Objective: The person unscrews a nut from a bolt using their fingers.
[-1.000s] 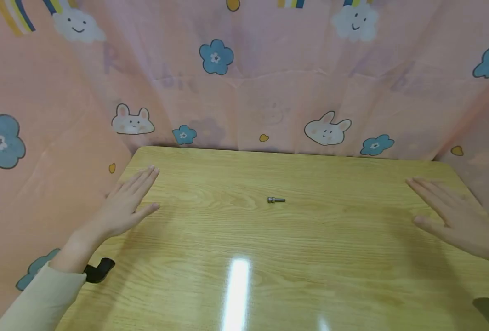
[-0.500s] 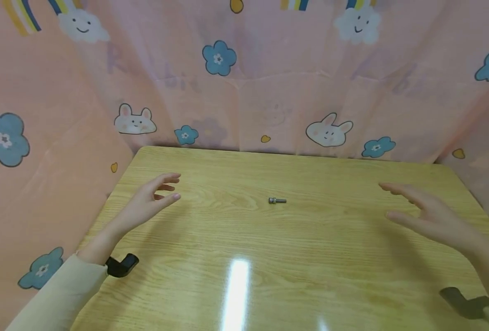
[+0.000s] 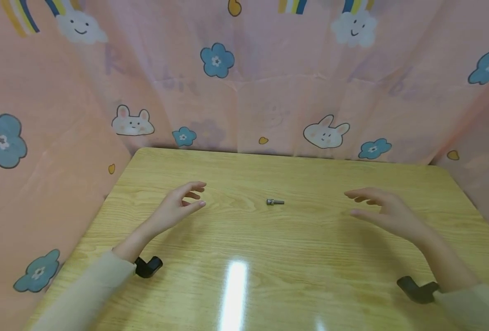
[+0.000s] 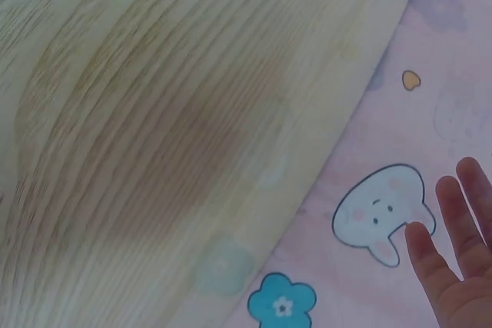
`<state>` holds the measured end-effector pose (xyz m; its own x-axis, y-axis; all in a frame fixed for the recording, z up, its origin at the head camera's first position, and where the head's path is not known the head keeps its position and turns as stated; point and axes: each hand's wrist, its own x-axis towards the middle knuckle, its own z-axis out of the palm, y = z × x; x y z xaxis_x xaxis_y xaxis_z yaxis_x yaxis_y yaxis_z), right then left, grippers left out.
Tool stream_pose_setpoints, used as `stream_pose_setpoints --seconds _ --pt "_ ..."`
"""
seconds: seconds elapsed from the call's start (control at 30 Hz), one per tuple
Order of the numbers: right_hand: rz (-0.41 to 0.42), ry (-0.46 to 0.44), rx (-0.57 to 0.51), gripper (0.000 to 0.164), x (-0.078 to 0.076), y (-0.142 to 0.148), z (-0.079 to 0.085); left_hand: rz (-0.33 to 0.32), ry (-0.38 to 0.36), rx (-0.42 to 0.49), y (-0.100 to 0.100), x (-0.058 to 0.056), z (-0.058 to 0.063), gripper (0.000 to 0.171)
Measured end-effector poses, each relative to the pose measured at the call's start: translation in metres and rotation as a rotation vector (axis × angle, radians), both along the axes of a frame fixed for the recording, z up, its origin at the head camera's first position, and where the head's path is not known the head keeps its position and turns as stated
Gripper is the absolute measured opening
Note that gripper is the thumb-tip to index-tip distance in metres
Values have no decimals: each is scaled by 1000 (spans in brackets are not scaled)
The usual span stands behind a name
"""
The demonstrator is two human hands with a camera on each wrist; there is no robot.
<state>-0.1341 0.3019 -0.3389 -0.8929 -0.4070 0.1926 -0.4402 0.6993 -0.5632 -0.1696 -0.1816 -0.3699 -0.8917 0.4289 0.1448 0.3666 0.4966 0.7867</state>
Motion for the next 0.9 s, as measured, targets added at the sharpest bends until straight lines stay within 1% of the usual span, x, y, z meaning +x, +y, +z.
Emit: stream_pose_setpoints --seconds 0.17,0.43,0.67,0.9 --pt "22 -21 -23 38 -7 -12 -6 -31 1 4 12 -1 -8 45" --pt "52 -32 -38 35 -19 -28 -16 -72 -19 9 31 -5 -18 43" --pt "68 -99 -66 37 -25 -41 -22 -106 -44 22 42 -9 -22 43" --pt "66 -147 -97 39 -35 -50 -32 -127 -28 18 53 -14 -26 43"
